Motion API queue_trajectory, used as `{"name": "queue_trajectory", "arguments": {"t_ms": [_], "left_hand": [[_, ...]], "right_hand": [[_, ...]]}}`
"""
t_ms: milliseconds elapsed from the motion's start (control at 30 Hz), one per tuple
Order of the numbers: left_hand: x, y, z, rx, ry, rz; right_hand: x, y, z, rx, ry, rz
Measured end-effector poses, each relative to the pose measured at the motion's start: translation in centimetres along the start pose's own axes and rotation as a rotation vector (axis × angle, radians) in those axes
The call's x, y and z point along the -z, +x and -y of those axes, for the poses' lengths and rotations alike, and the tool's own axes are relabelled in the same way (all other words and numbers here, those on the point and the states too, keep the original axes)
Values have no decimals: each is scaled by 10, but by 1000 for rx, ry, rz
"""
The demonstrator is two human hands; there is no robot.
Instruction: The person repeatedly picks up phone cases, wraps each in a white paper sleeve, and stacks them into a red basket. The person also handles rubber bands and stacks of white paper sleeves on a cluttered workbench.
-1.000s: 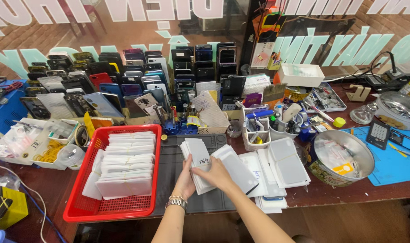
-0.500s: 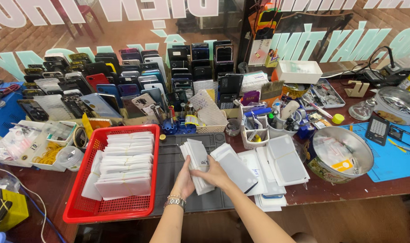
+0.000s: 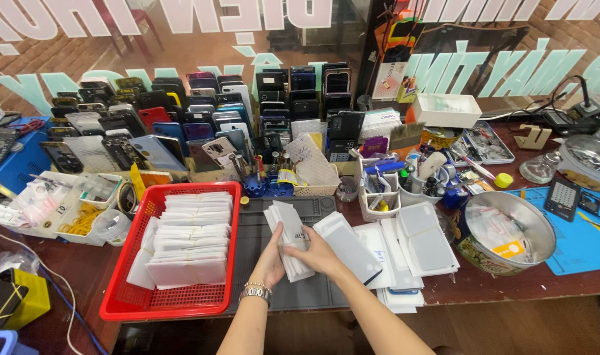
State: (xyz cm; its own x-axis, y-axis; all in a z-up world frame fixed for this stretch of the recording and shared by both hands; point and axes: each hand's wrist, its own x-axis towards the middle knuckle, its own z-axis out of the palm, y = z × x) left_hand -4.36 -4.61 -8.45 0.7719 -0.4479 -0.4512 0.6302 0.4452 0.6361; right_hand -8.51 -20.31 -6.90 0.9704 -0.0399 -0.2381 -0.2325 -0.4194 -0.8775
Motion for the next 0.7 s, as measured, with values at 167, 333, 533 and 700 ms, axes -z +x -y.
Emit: {"name": "queue_trajectory", "arguments": {"t_ms": [167, 333, 533, 700], "left_hand": [[9, 35, 28, -139, 52, -168], [20, 59, 57, -219, 392, -461], [-6, 47, 57, -525, 1193, -907], [-61, 28, 64, -907, 1445, -795]], "right_hand": [[20, 8, -18, 36, -146, -36], [64, -9, -33, -122, -603, -398], [71, -12, -50, -204, -560, -256], [116, -12, -82, -268, -534, -515]]}}
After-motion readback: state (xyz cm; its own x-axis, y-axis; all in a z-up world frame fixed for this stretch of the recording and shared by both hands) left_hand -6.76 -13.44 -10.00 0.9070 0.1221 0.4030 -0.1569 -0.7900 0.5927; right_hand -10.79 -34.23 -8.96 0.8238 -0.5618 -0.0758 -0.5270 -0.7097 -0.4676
